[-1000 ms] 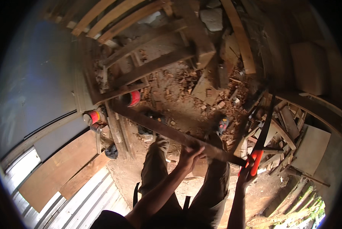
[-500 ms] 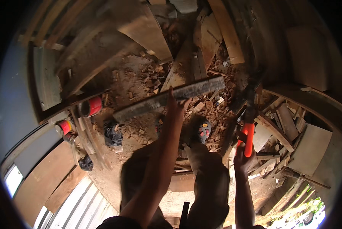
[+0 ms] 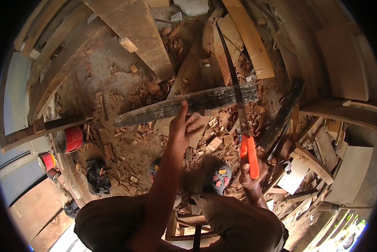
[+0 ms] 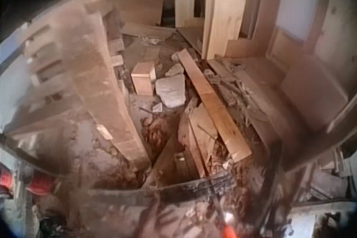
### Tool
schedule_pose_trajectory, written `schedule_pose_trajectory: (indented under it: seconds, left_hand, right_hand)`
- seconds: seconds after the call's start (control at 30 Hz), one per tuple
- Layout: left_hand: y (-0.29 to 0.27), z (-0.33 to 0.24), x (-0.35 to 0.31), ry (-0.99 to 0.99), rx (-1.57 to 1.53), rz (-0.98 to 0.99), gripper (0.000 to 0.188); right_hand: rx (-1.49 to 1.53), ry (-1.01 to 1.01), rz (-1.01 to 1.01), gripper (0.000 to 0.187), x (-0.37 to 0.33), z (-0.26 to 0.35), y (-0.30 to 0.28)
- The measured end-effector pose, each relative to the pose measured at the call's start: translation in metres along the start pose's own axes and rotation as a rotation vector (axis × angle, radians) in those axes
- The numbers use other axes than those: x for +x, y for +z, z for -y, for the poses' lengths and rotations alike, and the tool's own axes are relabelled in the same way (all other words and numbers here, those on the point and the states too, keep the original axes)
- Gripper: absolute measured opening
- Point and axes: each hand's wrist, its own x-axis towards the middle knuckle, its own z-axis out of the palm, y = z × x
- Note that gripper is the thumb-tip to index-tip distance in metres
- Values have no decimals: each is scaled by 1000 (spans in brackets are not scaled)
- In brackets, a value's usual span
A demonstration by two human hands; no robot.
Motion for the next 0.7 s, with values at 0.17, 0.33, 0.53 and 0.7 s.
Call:
schedule_pose_trajectory:
  seconds: [0.17, 0.33, 0.53, 0.7]
  left_hand:
    - [9, -34, -13, 514, 828, -102, 64]
    - [47, -37, 55, 1291, 1138, -417, 48]
    - [76, -37, 44, 646, 1402, -323, 67]
    - [71, -36, 47, 751, 1296, -344, 72]
  right_hand:
    - [-20, 52, 1, 28, -8, -11, 7]
    - [-18, 78, 10, 24, -10, 0, 4]
    - [-21, 55, 8, 26, -19, -11, 5]
    - [82, 125, 32, 35, -24, -12, 10]
